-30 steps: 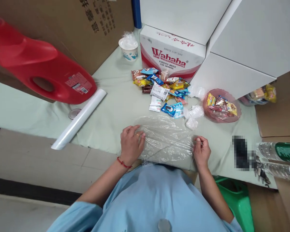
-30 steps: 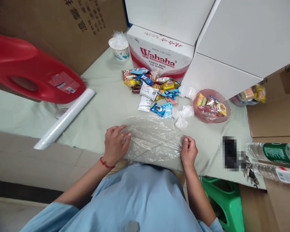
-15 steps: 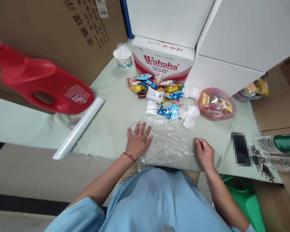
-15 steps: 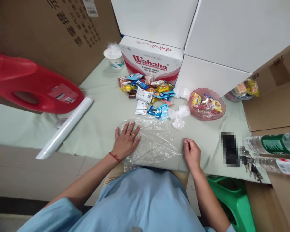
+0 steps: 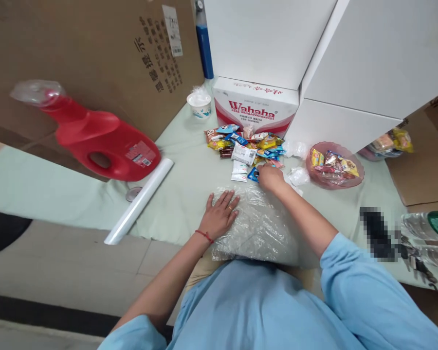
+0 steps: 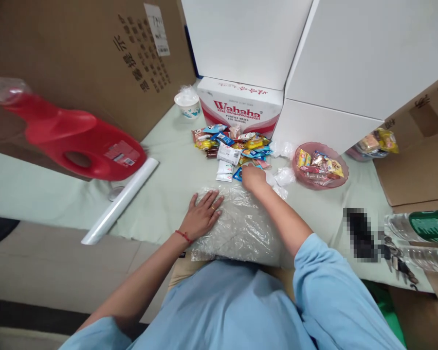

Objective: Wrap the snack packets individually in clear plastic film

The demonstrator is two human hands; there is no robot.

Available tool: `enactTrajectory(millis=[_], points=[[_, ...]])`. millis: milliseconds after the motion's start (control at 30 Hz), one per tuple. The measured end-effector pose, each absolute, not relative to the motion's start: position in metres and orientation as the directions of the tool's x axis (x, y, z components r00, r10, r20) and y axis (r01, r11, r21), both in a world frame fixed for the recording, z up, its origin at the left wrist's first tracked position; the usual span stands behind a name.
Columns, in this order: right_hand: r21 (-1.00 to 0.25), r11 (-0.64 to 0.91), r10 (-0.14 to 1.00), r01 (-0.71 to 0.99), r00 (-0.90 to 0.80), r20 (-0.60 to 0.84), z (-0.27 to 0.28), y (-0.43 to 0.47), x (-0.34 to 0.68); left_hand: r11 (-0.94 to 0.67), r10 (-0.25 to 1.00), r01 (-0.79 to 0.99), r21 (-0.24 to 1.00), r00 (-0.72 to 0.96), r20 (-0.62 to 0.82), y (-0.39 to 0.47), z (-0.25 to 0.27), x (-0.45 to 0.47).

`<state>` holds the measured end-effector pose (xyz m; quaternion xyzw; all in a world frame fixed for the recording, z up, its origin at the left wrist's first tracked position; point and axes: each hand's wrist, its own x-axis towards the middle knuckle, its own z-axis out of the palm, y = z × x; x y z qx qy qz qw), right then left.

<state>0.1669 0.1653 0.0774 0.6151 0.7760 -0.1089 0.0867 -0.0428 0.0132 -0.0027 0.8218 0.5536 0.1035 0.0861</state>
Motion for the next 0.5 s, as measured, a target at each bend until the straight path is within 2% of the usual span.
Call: enactTrajectory(millis=[200,267,333,400,500], points=[[-0.013,0.247,0.897,0.969,-0.234,-0.375,0.088,0.184,0.171,-0.386,0.923,0.882,0.271,0.370,0.110,0.012,-0.003,-0.043],[-0.040,0.262,0.923,0.964,-0.262,-0.281,0.094,0.175,0.181,-0.384,0.923,0.879,0.284,0.364,0.123,0.012,-0.003,-0.043],[-0.133,0.327,0.939,0.936,-0.338,-0.065,0.096,0.156,0.189,-0.384,0.923,0.875,0.294,0.361,0.130,0.012,-0.003,-0.043],[-0.246,0.446,0.895,0.861,-0.432,0.110,0.091,0.129,0.189,-0.384,0.924,0.873,0.301,0.361,0.131,0.012,-0.003,-0.042],[-0.319,0.575,0.810,0.754,-0.581,0.087,0.071,0.081,0.181,-0.379,0.925,0.873,0.307,0.357,0.127,0.012,-0.003,-0.042]])
